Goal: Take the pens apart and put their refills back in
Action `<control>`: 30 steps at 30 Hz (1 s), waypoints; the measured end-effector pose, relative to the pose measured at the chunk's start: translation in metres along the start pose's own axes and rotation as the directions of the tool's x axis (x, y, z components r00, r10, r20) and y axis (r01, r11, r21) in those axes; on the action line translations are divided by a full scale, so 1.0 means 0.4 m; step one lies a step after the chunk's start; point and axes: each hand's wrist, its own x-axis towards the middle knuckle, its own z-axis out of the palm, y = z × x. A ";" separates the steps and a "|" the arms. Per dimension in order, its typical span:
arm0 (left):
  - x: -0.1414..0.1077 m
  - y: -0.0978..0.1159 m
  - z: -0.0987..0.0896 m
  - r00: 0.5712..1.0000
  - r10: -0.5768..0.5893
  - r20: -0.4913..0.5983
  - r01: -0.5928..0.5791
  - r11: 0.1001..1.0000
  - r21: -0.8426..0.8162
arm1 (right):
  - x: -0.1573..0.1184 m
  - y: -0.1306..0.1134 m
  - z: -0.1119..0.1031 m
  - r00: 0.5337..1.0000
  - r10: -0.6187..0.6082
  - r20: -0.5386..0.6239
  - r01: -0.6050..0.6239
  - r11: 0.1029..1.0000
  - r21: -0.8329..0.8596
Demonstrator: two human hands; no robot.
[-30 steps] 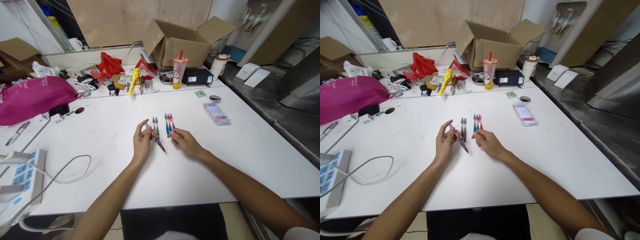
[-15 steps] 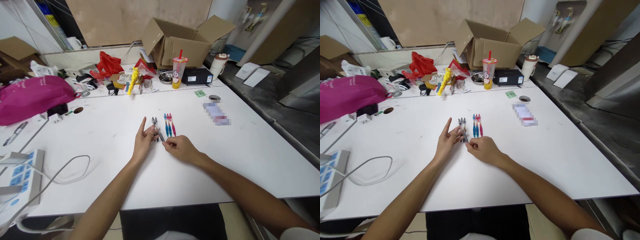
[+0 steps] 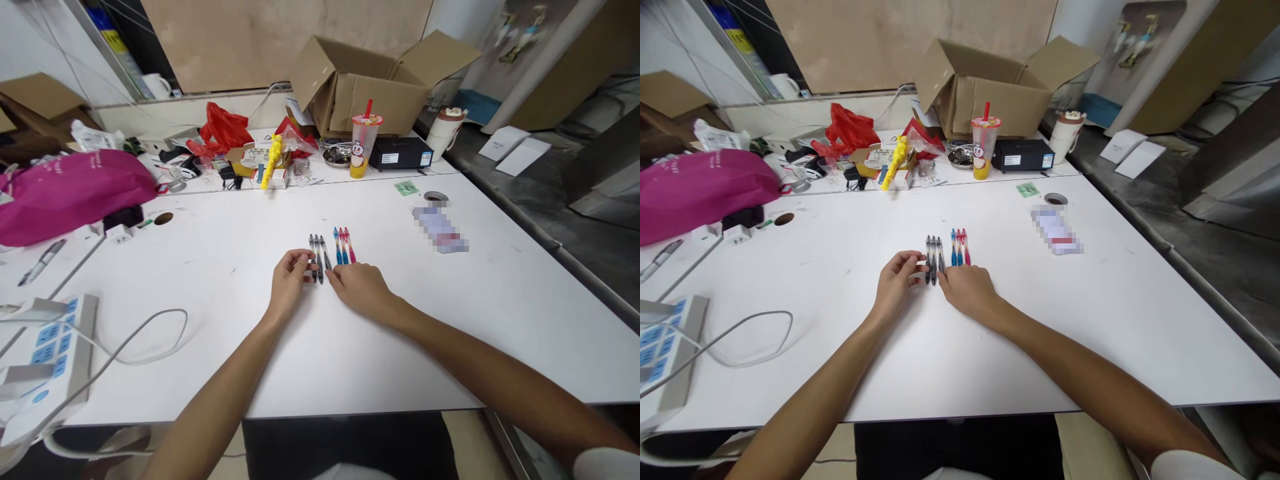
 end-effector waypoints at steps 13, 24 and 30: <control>-0.007 0.006 0.004 1.000 -0.003 0.031 0.003 1.000 0.001 | 0.014 0.111 -0.012 0.844 -0.503 -0.188 0.470 0.861 -0.192; -0.006 0.009 0.003 1.000 -0.006 0.030 0.006 1.000 -0.002 | 0.047 0.144 0.008 0.747 -0.577 -0.330 0.533 0.817 -0.221; -0.008 0.009 0.001 1.000 -0.004 0.014 0.004 1.000 -0.001 | 0.046 0.153 -0.013 0.772 -0.448 -0.451 0.507 0.862 0.012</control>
